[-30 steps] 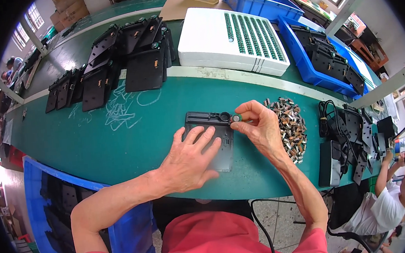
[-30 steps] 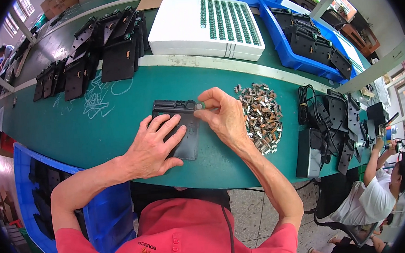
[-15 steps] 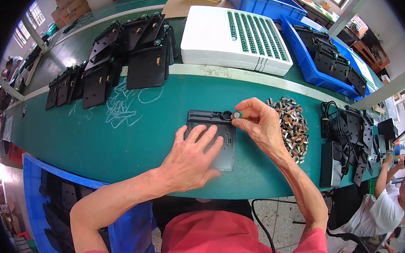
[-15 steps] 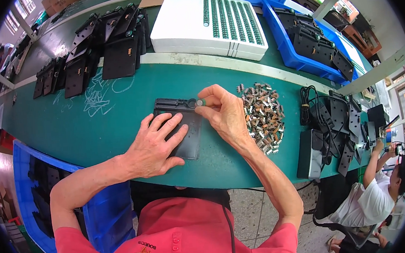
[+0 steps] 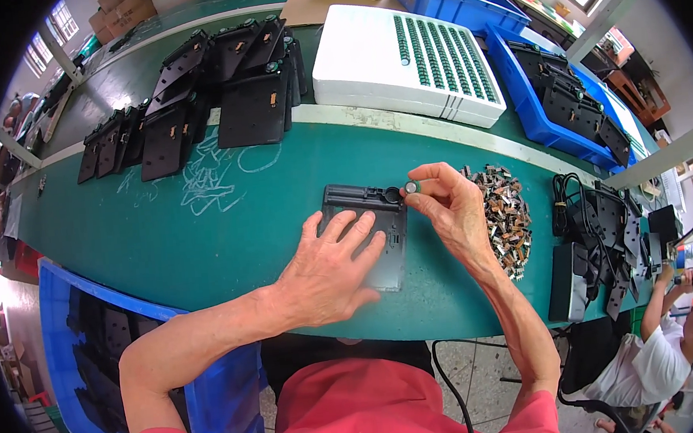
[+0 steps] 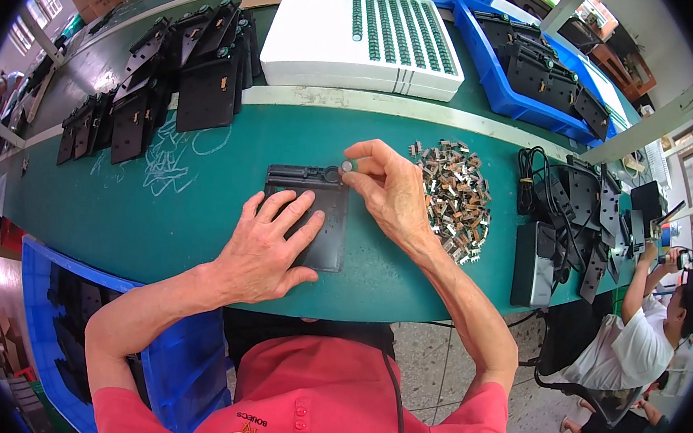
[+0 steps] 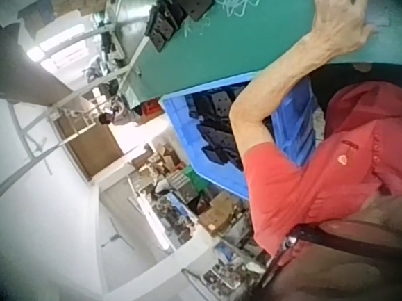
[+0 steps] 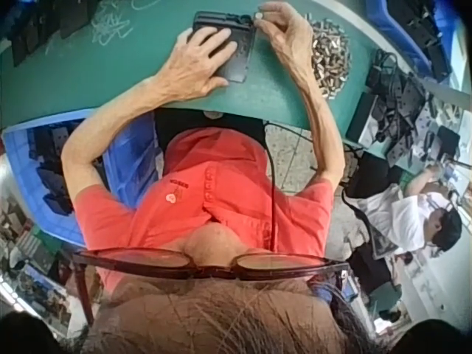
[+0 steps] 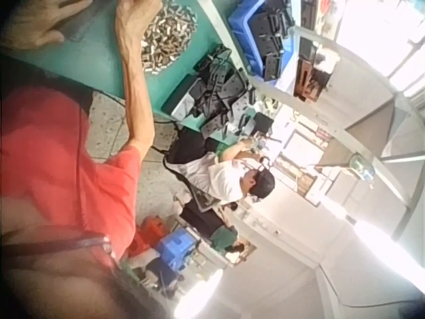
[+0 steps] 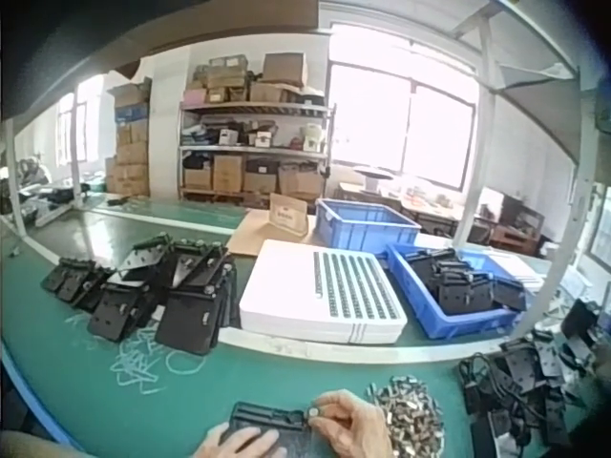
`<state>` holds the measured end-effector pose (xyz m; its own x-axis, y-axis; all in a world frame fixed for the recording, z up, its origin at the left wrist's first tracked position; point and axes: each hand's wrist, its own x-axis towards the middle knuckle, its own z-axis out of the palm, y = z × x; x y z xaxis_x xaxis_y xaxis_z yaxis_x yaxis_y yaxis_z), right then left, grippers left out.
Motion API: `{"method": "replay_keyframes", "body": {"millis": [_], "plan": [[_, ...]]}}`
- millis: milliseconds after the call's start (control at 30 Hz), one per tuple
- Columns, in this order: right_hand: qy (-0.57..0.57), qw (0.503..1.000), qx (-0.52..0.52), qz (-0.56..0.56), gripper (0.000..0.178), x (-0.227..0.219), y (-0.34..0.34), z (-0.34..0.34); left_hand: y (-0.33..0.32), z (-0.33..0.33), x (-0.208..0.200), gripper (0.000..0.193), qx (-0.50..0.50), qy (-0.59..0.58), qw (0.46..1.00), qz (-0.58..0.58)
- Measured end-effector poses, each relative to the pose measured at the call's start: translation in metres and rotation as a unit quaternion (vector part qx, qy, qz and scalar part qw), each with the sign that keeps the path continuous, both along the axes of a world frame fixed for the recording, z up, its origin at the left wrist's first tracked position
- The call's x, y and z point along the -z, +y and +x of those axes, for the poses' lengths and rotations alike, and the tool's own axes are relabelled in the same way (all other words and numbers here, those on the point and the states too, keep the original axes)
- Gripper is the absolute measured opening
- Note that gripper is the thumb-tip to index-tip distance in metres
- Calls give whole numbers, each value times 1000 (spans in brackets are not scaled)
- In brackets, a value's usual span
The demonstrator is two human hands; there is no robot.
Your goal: The person assembles small plastic and electronic parts, small lenses, and metal brackets into a black plastic housing unit by hand, taking components from bins and fitting them into the housing.
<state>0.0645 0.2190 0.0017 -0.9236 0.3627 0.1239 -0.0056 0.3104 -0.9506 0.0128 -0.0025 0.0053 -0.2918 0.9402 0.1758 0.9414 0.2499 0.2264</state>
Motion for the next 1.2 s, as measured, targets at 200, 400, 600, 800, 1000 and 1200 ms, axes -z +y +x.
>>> {"method": "replay_keyframes", "body": {"millis": [200, 400, 600, 800, 1000, 1200], "plan": [[30, 999, 12, 12, 24, 3, -2, -4, -1, 0, -1, 76, -3, 2, 1000, -5], [0, 997, 0, -79, 26, -6, -3, -4, -3, -2, -3, 76, -2, 1, 1000, -4], [-13, 1000, 19, 5, 30, -7, -3, -2, 2, -7, -10, 75, 25, 6, 999, -20], [211, 974, 75, 42, 25, 32, -13, -34, -6, -14, -11, 77, 28, 2, 998, -57], [218, 968, 123, 6, 22, 37, -2, -32, -1, -9, -12, 75, 56, 23, 995, -82], [264, 949, 166, 42, 23, 54, -6, -56, 2, -9, -24, 63, 95, 105, 988, -58]]}}
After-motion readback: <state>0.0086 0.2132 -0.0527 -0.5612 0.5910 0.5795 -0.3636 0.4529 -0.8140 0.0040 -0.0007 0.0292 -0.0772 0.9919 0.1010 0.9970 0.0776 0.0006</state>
